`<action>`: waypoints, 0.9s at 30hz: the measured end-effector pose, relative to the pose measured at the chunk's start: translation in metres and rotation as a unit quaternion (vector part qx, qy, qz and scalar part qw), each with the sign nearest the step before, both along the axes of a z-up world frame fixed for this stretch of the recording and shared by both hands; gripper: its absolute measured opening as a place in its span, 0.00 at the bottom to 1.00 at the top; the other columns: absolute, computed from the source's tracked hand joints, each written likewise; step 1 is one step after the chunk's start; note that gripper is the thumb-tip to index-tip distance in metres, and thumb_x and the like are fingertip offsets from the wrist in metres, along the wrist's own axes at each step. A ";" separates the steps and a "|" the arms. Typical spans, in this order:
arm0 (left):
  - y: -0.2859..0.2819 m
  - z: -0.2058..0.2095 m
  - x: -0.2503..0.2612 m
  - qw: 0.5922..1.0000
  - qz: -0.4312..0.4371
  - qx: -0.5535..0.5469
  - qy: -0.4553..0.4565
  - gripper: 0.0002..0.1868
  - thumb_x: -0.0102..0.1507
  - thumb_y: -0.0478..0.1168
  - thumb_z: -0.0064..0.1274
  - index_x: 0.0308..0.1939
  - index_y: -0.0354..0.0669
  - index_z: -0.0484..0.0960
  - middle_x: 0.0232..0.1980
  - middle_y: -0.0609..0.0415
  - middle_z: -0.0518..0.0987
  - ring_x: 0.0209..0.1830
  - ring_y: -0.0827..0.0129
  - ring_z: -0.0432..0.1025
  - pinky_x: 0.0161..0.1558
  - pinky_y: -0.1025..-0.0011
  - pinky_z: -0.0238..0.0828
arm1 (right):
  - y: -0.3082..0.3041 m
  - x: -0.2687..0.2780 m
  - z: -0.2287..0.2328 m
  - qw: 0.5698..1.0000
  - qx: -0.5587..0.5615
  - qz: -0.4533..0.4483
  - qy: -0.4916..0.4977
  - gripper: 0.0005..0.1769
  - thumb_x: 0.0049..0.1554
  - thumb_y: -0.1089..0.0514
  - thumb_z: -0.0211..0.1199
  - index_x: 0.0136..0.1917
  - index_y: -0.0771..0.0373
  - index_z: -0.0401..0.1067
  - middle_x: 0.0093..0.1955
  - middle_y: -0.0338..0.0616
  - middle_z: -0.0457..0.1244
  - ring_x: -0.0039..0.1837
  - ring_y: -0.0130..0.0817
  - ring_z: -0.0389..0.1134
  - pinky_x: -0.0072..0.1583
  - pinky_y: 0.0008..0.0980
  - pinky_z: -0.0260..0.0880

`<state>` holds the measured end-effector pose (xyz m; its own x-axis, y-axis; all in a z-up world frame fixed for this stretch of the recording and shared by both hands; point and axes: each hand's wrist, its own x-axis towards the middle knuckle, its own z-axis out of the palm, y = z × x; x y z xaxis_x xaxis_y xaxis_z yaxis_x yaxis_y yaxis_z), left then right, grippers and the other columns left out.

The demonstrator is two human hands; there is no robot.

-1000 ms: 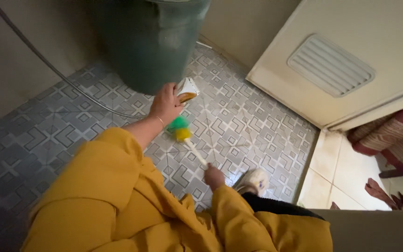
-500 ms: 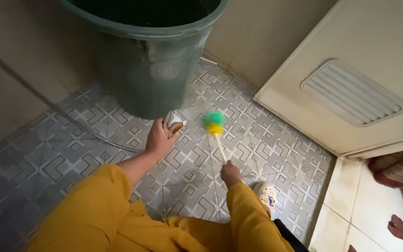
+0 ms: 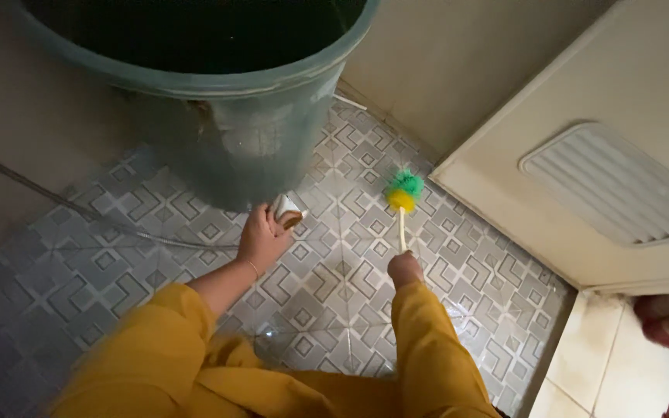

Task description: The person applies liquid soap to a toilet brush and scrubs the toilet tank, then scrubs the tiled floor around the toilet and a nearby green bucket. The person holds a handheld sprayer while scrubbing.

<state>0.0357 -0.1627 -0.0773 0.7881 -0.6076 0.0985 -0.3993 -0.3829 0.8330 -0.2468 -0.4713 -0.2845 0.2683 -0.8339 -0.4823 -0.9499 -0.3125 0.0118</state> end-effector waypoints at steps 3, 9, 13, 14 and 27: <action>-0.003 -0.010 0.009 1.000 0.024 -0.003 -0.005 0.41 0.52 0.42 0.67 0.63 0.25 0.66 0.60 0.27 0.72 0.65 0.36 0.67 0.68 0.49 0.64 | -0.011 0.011 -0.025 0.933 -0.033 0.303 0.191 0.21 0.62 0.56 0.46 0.61 0.63 0.74 0.71 0.63 0.60 0.68 0.56 0.69 0.61 0.49 0.76; 0.001 0.014 0.008 0.998 0.057 -0.001 0.017 0.40 0.53 0.40 0.67 0.63 0.25 0.65 0.60 0.27 0.71 0.66 0.35 0.66 0.68 0.47 0.62 | -0.003 0.074 0.052 0.973 -0.001 0.229 -0.037 0.26 0.65 0.45 0.48 0.70 0.60 0.66 0.61 0.60 0.69 0.64 0.56 0.72 0.63 0.54 0.72; 0.000 0.025 0.000 0.997 0.072 0.001 -0.018 0.38 0.53 0.39 0.65 0.63 0.27 0.65 0.59 0.29 0.71 0.65 0.37 0.67 0.68 0.48 0.63 | -0.055 0.073 0.086 0.939 -0.055 0.329 0.088 0.28 0.65 0.55 0.42 0.76 0.66 0.59 0.61 0.56 0.69 0.65 0.50 0.72 0.58 0.65 0.72; -0.001 0.031 -0.002 0.997 0.064 -0.001 -0.030 0.39 0.52 0.39 0.66 0.62 0.27 0.66 0.58 0.28 0.72 0.64 0.36 0.67 0.67 0.48 0.63 | -0.075 0.069 0.083 0.936 -0.059 0.329 0.109 0.28 0.64 0.55 0.44 0.74 0.68 0.61 0.62 0.56 0.69 0.66 0.52 0.71 0.60 0.64 0.70; -0.013 0.073 -0.034 0.989 0.099 -0.011 -0.113 0.38 0.51 0.37 0.68 0.60 0.23 0.66 0.53 0.24 0.72 0.59 0.31 0.68 0.63 0.44 0.66 | -0.033 0.037 0.133 0.923 0.068 0.375 0.058 0.32 0.67 0.52 0.40 0.83 0.54 0.49 0.64 0.55 0.68 0.68 0.51 0.69 0.65 0.55 0.70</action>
